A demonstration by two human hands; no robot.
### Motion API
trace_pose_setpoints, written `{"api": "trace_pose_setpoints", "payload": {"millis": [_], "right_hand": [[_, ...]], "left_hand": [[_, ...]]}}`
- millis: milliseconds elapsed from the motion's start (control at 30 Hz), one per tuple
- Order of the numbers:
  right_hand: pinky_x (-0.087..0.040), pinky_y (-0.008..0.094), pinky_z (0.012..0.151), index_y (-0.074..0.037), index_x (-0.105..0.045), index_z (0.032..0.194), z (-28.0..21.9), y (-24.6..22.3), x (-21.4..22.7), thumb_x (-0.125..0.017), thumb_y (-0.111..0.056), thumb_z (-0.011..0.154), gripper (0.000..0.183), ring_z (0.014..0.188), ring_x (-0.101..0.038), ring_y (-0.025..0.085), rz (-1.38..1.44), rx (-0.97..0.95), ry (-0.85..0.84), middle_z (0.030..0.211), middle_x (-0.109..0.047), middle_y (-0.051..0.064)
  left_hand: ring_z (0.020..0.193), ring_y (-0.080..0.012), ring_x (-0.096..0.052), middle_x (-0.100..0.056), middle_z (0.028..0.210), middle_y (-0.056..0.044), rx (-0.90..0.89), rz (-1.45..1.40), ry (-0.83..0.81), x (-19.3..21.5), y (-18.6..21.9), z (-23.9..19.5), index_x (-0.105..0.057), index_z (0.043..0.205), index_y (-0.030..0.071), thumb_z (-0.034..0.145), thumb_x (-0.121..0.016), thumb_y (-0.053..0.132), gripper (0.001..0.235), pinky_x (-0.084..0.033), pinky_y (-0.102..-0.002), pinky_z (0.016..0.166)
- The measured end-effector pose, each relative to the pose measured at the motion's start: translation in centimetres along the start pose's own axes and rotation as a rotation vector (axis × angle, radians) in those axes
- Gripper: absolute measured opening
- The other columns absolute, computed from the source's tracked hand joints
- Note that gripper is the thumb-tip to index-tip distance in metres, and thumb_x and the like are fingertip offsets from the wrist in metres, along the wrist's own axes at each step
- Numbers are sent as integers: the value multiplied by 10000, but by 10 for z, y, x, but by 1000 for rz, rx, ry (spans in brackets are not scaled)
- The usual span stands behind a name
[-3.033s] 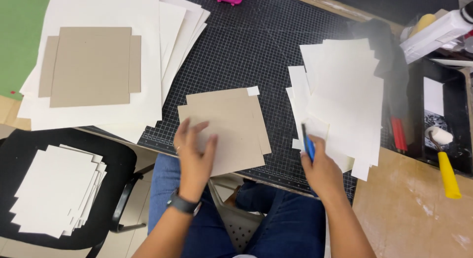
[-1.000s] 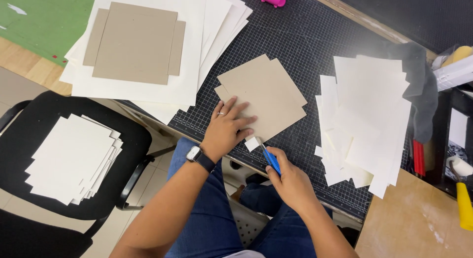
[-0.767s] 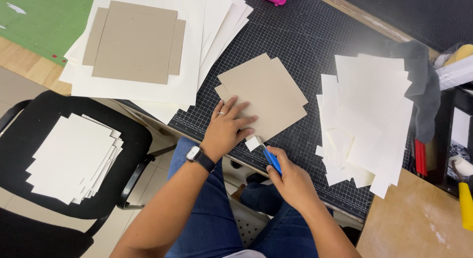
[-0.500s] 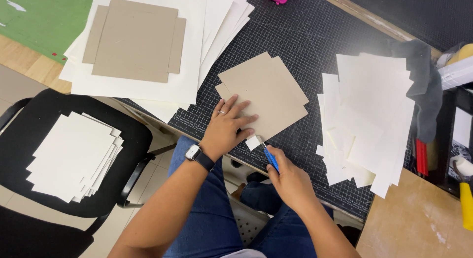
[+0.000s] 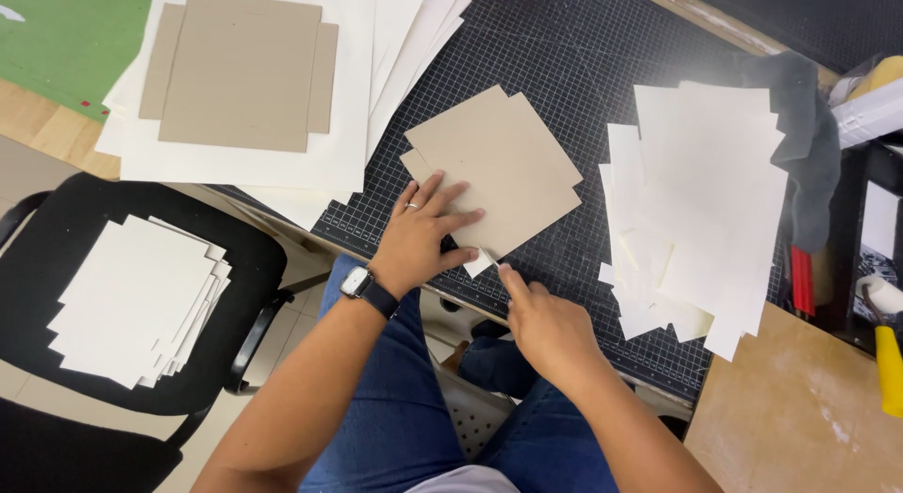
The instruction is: Trimming excess paper from cardboard templates using a utility knife
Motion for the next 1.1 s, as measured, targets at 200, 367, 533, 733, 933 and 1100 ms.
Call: {"api": "trace_pose_setpoints", "payload": {"millis": [200,367,533,733,933,1100], "right_hand": [[-552,381,462,-144,-328,1544,-17,9,1,-378,-170,1029,519,662,-771,347,11,-6,-80,1084,-719,271],[-555,476,534,-223,-320,1499,-30,13,9,-422,-251,1024,486,752,-752,396,101,-67,-122,1223,-686,144],[-463,447,480,-247,-360,1472,-25,12,-12,-461,-332,1028,463,612,-689,331,258,-60,1,1116,-738,32],[-450,393,362,-273,-348,1507,-44,23,-23,-497,-302,1013,517,492,-660,272,169,-39,51,1171,-705,93],[-520,308,507,-402,-251,1576,-85,90,3,-407,-375,1054,546,599,-643,157,97,-613,-142,854,-700,-17],[-608,441,696,-260,-304,1558,-66,69,18,-461,-356,1030,559,848,-809,294,750,-752,234,1174,-708,57]], "left_hand": [[1561,-305,-235,-438,1603,25,7,5,-4,3,2,0,-664,1356,376,813,-762,606,598,-104,-546,1277],[1548,-321,-251,-455,1585,-5,-80,14,62,-1,-4,-2,-673,1352,353,819,-758,593,591,-136,-563,1252],[1501,-382,-337,-501,1544,-49,-229,33,190,-8,-10,-7,-689,1345,315,870,-685,632,571,-221,-599,1203],[1491,-361,-363,-542,1515,-13,-196,-30,193,1,-6,-1,-727,1281,296,1038,-537,430,337,-233,-583,1201],[1174,-277,-609,-740,1198,-6,-52,-78,286,30,-5,54,-763,1128,239,984,-656,306,191,-387,-529,1031],[1478,-464,-295,-397,1572,-250,304,106,127,20,-26,127,-465,1515,155,931,-698,425,684,-248,-636,1187]]}}
Point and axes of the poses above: each hand's wrist, its own z-axis towards the middle knuckle, its own x-axis out of the back of the hand, y = z × x, the point moved 1 cm from there along z, towards the middle knuckle
